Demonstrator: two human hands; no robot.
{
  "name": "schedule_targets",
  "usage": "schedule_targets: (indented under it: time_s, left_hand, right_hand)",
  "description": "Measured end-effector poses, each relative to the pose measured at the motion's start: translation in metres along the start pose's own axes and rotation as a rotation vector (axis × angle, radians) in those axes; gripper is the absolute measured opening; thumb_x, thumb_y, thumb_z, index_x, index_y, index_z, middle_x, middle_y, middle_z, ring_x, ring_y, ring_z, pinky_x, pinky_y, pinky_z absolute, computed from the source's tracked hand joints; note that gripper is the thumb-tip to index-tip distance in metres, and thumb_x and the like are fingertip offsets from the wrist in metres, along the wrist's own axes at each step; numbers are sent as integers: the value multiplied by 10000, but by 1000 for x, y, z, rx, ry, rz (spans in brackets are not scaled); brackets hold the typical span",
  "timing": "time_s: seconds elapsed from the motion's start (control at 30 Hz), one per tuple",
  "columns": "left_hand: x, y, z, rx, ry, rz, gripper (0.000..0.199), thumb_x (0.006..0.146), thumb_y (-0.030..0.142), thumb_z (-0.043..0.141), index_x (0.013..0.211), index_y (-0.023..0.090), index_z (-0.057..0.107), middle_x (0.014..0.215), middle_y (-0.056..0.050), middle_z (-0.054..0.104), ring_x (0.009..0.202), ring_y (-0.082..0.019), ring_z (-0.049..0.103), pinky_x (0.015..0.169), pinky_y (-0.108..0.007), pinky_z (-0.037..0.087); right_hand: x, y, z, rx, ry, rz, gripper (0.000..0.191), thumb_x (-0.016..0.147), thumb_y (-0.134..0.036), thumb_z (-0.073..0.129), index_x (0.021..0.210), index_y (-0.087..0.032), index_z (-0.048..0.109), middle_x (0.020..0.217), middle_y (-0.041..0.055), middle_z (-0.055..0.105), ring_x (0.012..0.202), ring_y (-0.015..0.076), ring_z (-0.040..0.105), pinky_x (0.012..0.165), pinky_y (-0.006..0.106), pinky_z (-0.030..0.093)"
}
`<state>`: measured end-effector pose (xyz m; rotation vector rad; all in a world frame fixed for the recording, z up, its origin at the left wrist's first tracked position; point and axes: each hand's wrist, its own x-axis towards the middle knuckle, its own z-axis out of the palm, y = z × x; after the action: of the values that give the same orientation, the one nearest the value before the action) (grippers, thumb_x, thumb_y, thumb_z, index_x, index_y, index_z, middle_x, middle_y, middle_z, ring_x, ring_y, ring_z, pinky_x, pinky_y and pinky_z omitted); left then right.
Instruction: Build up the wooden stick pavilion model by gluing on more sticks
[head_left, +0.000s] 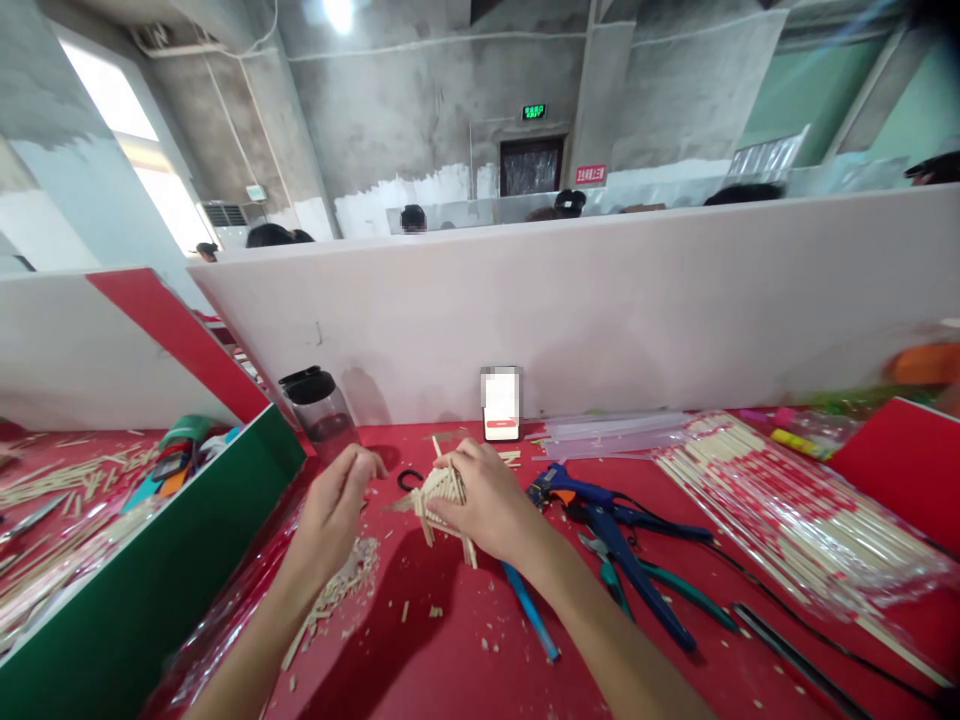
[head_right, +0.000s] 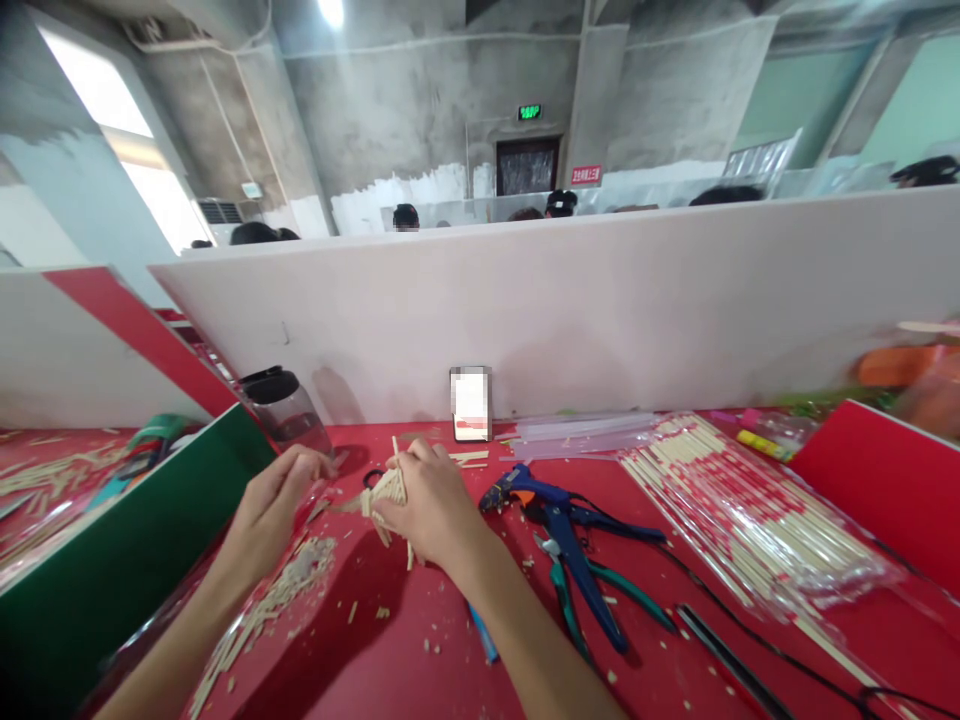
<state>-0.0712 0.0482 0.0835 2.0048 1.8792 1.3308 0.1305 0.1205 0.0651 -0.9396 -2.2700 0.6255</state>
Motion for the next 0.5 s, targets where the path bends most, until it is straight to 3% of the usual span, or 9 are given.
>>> schedule_targets:
  time_s: [0.03, 0.13, 0.2, 0.3, 0.4, 0.5]
  left_hand:
    - [3, -2, -6, 31, 10, -27, 376, 1033, 415, 352, 784, 215, 550, 732, -2, 634, 697, -176, 613, 646, -262, 486]
    - [9, -21, -20, 243, -103, -79, 411, 994, 489, 416, 742, 219, 597, 645, 2, 637, 589, -188, 611, 568, -273, 464]
    - [9, -41, -25, 286, -185, -38, 308, 913, 478, 546, 864, 216, 700, 833, -59, 756, 729, -244, 714, 631, -303, 533]
    - [6, -63, -23, 224, -285, 51, 281, 886, 439, 587, 953, 221, 752, 988, -116, 797, 853, -288, 761, 709, -347, 589]
    - [3, -58, -17, 91, -395, 27, 313, 941, 450, 546, 1028, 218, 738, 1003, -106, 797, 853, -261, 757, 720, -335, 595]
    - [1, -30, -15, -4, -603, -11, 328, 989, 469, 493, 935, 230, 710, 866, -40, 765, 746, -202, 714, 649, -275, 563]
  right_hand:
    - [0, 0, 0, 5, 0, 2, 250, 832, -295, 743, 1057, -200, 686, 1074, 67, 609, 1076, 246, 556, 941, 368, 437]
    - [1, -3, -4, 37, -21, 15, 284, 836, -275, 739, 1102, -193, 687, 1104, 76, 617, 1085, 247, 572, 947, 374, 447]
    - [1, -3, -8, 74, -39, 30, 312, 824, -237, 747, 1125, -184, 684, 1119, 80, 637, 1086, 246, 593, 950, 372, 454]
    - [-1, 2, -13, 168, -53, 41, 405, 811, -180, 752, 1203, -207, 655, 1201, 74, 668, 1134, 245, 612, 986, 371, 448]
    - [-4, 9, -17, 279, -91, 20, 523, 837, -138, 718, 1326, -271, 587, 1316, 61, 651, 1220, 239, 595, 1026, 374, 435]
    - [-6, 16, -19, 333, -138, -6, 622, 861, -104, 674, 1419, -321, 507, 1364, 61, 631, 1283, 233, 563, 1039, 379, 432]
